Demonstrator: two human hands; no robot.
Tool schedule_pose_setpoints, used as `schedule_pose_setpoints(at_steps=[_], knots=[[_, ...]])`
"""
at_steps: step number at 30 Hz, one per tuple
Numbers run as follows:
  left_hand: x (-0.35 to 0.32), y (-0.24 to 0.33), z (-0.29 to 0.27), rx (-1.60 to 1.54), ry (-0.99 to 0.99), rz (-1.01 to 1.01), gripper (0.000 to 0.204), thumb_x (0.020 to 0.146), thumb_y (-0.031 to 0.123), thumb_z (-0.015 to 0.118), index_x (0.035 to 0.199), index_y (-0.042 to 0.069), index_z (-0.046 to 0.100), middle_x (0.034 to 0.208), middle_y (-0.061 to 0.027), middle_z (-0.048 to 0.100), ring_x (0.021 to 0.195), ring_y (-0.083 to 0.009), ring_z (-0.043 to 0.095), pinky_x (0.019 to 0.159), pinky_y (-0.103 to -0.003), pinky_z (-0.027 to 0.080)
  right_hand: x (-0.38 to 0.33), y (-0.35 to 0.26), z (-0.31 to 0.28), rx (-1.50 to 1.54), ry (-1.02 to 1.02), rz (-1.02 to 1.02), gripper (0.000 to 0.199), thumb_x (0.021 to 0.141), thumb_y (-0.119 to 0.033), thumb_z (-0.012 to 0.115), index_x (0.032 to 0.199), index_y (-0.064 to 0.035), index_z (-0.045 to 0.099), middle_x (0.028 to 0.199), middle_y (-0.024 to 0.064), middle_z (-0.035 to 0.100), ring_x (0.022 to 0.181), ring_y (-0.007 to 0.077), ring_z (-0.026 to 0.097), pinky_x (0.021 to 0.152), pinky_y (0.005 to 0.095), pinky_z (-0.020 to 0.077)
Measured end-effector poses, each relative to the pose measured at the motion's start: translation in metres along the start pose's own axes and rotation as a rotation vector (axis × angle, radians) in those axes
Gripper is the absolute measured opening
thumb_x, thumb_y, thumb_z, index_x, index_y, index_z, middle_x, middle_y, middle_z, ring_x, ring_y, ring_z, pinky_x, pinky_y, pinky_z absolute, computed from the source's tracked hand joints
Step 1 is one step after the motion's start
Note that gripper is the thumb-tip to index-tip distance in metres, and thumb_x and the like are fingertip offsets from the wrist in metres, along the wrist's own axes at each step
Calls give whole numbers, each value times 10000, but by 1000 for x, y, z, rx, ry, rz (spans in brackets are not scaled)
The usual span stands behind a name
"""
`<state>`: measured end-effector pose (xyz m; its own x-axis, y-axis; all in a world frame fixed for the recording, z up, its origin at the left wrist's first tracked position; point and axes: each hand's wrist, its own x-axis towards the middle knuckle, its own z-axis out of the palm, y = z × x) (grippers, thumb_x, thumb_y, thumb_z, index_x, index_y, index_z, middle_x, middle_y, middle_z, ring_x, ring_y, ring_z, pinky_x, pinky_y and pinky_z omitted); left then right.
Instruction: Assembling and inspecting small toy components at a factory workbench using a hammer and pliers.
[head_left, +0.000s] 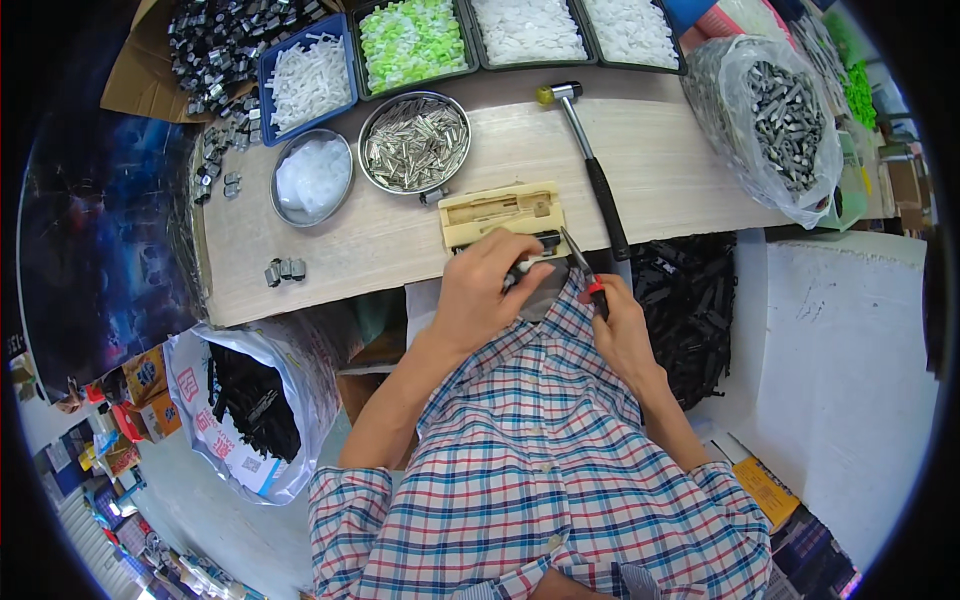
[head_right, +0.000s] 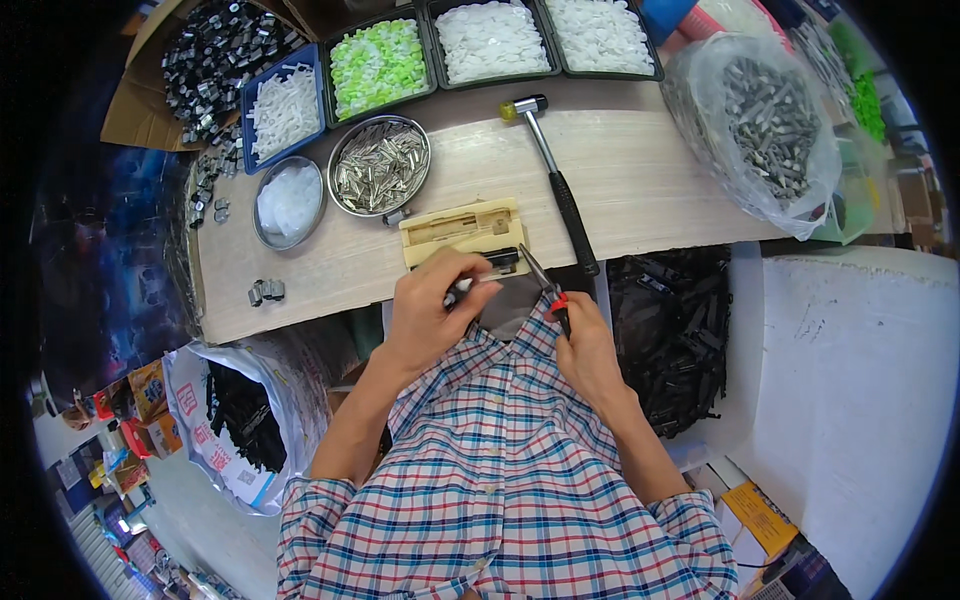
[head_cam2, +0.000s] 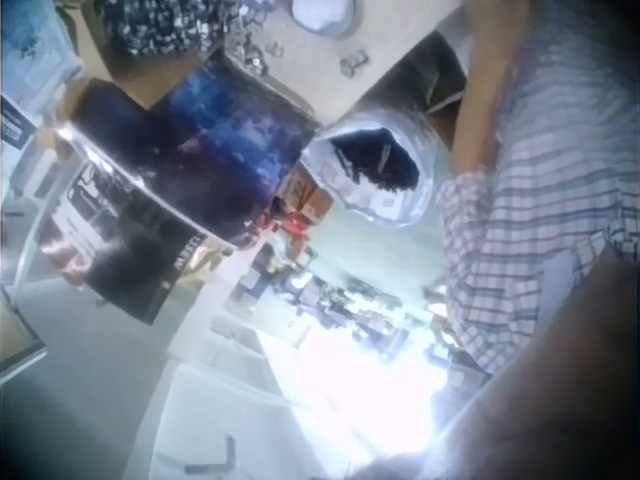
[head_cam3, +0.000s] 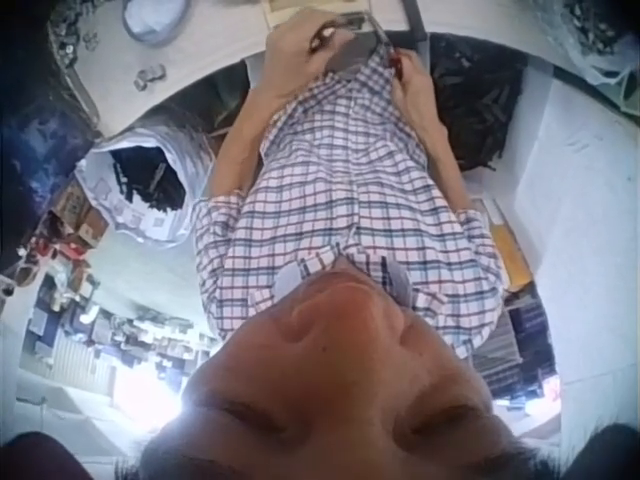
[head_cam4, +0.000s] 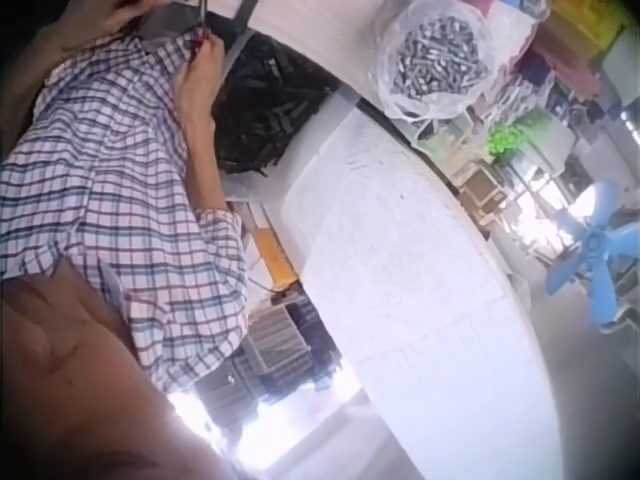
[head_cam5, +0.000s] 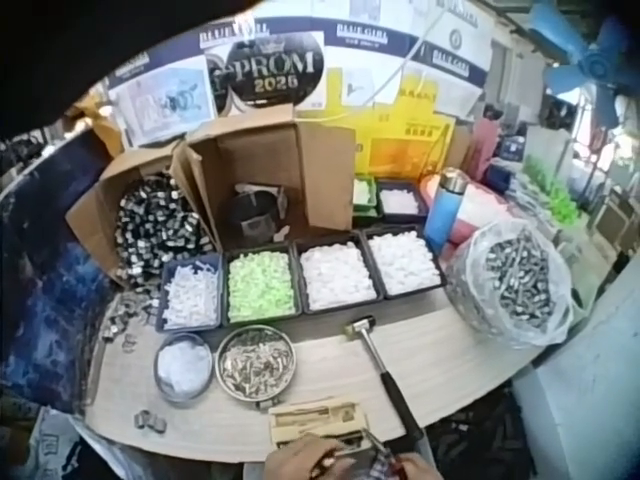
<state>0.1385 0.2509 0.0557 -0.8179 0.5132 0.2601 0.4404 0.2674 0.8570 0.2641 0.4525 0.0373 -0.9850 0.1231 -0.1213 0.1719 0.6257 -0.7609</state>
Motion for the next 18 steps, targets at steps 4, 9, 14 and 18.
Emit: schedule_pose_setpoints(at_steps=[4,9,14,18], knots=[[26,9,-3,479,-67,183,266,736,124,789,954,47,657,977,-61,646,1005,-251,640,665,-345,583,3,-6,-1,-4,9,3,322,755,166,500,1037,60,614,1166,218,585,991,402,634,867,400,507],[32,-3,2,668,-180,315,255,724,134,764,940,53,655,851,-41,640,879,-222,641,652,-318,567,2,-14,-3,-67,28,-72,339,745,161,522,1057,53,604,1176,229,575,990,416,627,867,412,510],[34,-8,4,708,-110,445,167,732,109,683,875,28,653,746,-34,613,804,-183,623,606,-290,552,7,-19,-7,-91,-23,-106,389,709,158,562,1095,108,552,1160,278,545,1045,468,587,916,456,499],[36,-21,11,764,1,576,158,717,106,680,848,22,655,708,-28,594,770,-176,620,591,-278,535,11,-20,-10,-142,-81,-121,450,688,173,549,1134,122,517,1184,284,520,1057,475,574,912,459,502]])
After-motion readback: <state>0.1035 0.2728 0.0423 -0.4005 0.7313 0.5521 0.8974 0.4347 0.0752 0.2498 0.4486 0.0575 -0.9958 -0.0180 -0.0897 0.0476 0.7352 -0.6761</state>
